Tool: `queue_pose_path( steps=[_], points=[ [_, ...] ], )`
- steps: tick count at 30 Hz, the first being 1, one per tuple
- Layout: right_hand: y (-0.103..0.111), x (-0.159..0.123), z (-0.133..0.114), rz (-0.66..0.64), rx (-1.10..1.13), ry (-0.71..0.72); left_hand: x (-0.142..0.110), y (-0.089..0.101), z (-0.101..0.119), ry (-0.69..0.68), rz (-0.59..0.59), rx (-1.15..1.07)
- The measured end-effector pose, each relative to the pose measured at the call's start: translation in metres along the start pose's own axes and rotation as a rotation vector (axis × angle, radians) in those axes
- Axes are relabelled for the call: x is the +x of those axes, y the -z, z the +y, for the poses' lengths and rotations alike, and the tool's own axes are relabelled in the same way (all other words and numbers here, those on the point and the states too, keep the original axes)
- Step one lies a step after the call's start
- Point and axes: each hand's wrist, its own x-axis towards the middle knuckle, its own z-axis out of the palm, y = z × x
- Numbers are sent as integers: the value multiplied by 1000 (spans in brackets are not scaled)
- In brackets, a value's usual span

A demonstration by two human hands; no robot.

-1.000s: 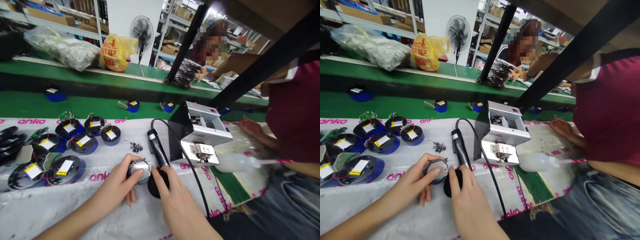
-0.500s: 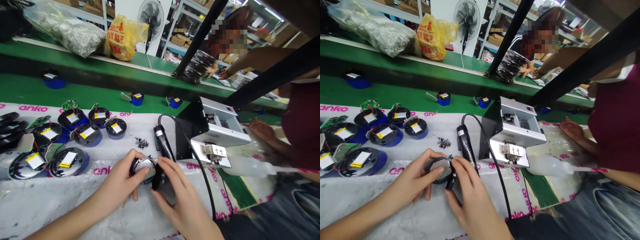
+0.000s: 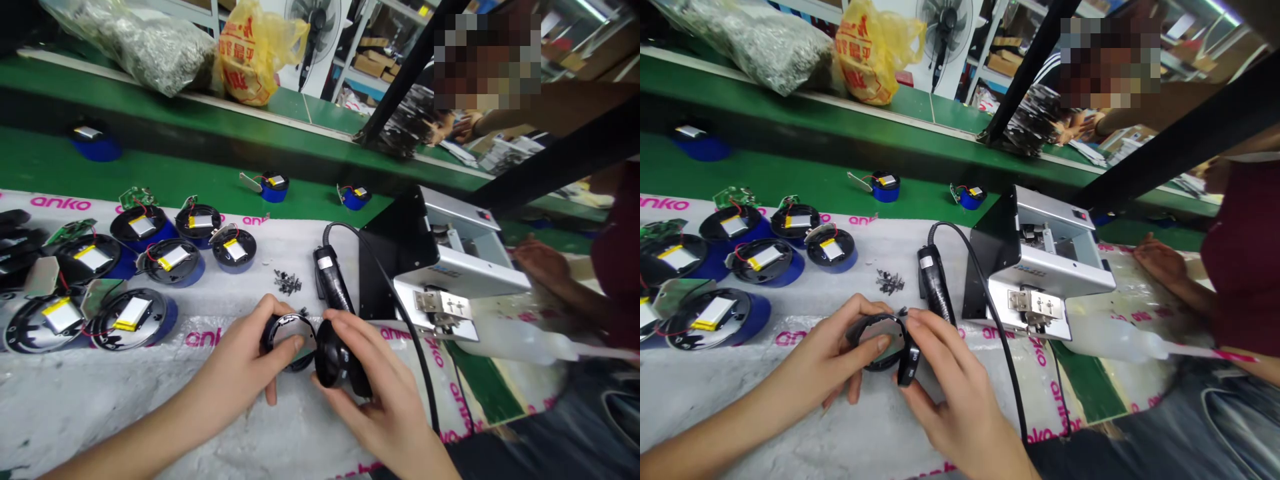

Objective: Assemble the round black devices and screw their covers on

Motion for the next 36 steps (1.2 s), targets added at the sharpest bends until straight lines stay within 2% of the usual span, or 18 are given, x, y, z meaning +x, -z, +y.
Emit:
queue_pose_path(
  steps=[3, 7, 10, 12, 20, 31, 36],
  points=[
    [6, 12, -6, -127, -104, 62, 2, 5, -4, -16, -76, -95],
    [10, 32, -9, -322, -85, 71, 7, 23, -8, 5, -299, -334],
    [10, 41, -8, -364, -34, 41, 10, 38, -10, 45, -479, -533],
    [10, 43, -8, -368, -24, 23, 11, 44, -11, 62, -527, -616],
    [12, 47, -6, -391, -51, 72, 13, 44, -14, 89, -519, -704],
    [6, 45, -9, -224, -173, 148, 14, 42, -18, 78, -523, -775],
    [9, 50, -12, -268, -247, 158, 15, 44, -16, 76, -567, -756]
  ],
)
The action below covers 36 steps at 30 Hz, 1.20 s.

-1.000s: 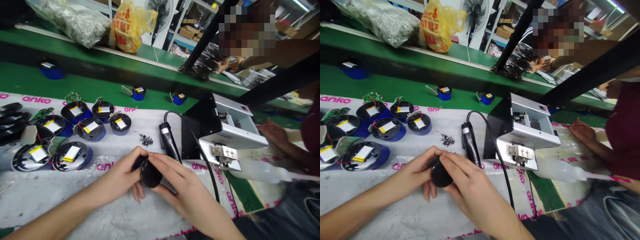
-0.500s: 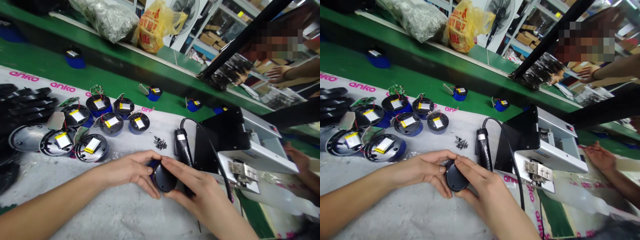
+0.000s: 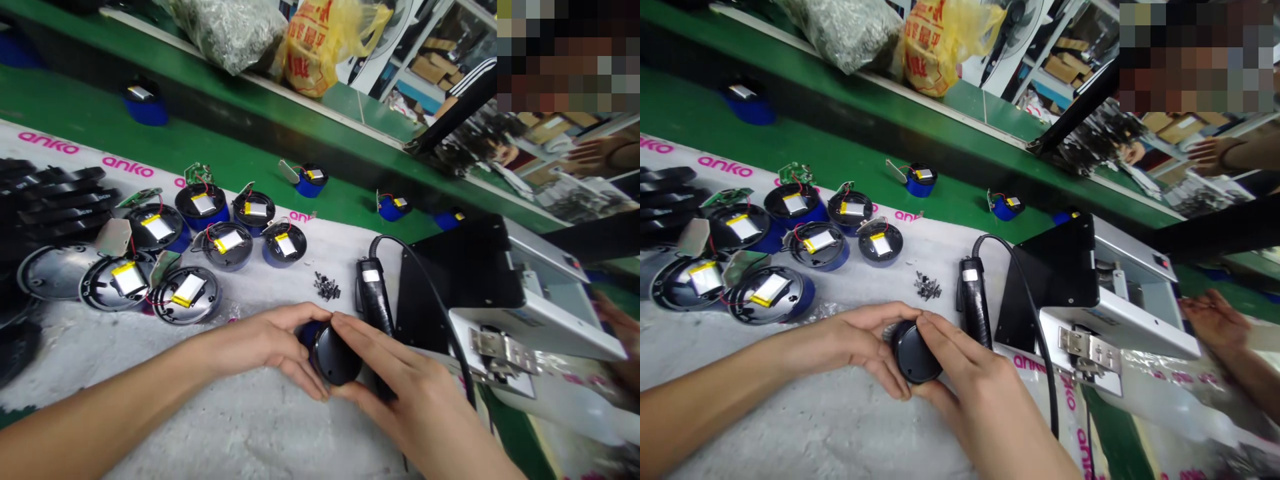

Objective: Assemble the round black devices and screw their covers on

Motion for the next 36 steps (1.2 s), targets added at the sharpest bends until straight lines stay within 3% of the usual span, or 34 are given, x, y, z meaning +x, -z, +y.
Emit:
queue_pose_path(
  steps=[6, 11, 14, 17, 20, 23, 27, 30, 34, 36],
  points=[
    [-3, 3, -7, -50, -83, -62, 0, -4, -3, -37, -13, 143],
    [-4, -8, -7, -56, -76, -52, 6, -23, -8, -67, 280, 357],
    [-4, -28, -7, 134, -7, -185, 10, -29, -9, -56, 345, 390],
    [-15, -41, -5, 356, -199, -401, 12, -28, -8, -27, 356, 427],
    [-33, -36, -1, 303, -388, -510, 13, -25, -7, -10, 355, 472],
    [-45, -24, 3, 261, -382, -601, 12, -25, -7, 12, 371, 540],
    [-37, -37, 3, 244, -284, -592, 11, -29, -6, 25, 421, 579],
    [-13, -63, -7, 359, -30, -460, 11, -32, -5, 9, 449, 570],
    [35, -77, -22, 865, 932, -319, 12, -38, -6, -8, 501, 554],
    [58, -71, -22, 1051, 1171, -274, 15, -44, -11, -5, 507, 517]
  ],
)
